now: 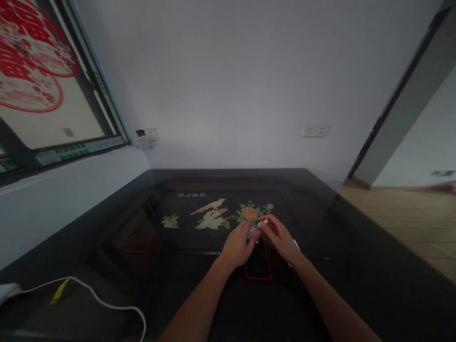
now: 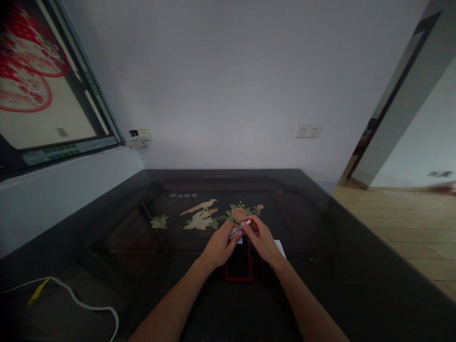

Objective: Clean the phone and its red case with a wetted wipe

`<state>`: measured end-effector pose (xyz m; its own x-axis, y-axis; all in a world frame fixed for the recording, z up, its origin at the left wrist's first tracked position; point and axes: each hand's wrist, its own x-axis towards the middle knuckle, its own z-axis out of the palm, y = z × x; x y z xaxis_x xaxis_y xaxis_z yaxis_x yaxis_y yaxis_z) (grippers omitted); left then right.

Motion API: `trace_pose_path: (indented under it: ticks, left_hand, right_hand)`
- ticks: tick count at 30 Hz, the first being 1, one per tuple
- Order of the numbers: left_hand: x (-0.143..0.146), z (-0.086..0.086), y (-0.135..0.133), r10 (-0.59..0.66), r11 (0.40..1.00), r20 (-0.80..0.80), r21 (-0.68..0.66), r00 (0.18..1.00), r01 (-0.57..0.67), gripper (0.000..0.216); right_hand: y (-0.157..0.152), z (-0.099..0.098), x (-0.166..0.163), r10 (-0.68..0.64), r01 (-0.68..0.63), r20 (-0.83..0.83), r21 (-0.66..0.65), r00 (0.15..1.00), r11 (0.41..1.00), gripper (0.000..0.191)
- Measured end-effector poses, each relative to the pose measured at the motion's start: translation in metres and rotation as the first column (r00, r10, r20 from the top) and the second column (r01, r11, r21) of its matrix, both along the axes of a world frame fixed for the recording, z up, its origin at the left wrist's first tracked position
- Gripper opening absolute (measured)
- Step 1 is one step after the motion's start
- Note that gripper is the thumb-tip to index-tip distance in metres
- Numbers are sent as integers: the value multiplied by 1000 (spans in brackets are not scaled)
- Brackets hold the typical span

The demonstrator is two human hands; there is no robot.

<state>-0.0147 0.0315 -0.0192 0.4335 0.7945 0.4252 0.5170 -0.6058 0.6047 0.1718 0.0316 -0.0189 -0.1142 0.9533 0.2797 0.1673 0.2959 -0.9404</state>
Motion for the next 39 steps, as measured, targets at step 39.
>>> trace_pose_path:
  ticks: [39]
  left_hand:
    - [1,-1,0,-2,999,37,-32,999,4,27]
  right_hand:
    - [13,-8,4,-21,-6,-224,-121,974,993,43]
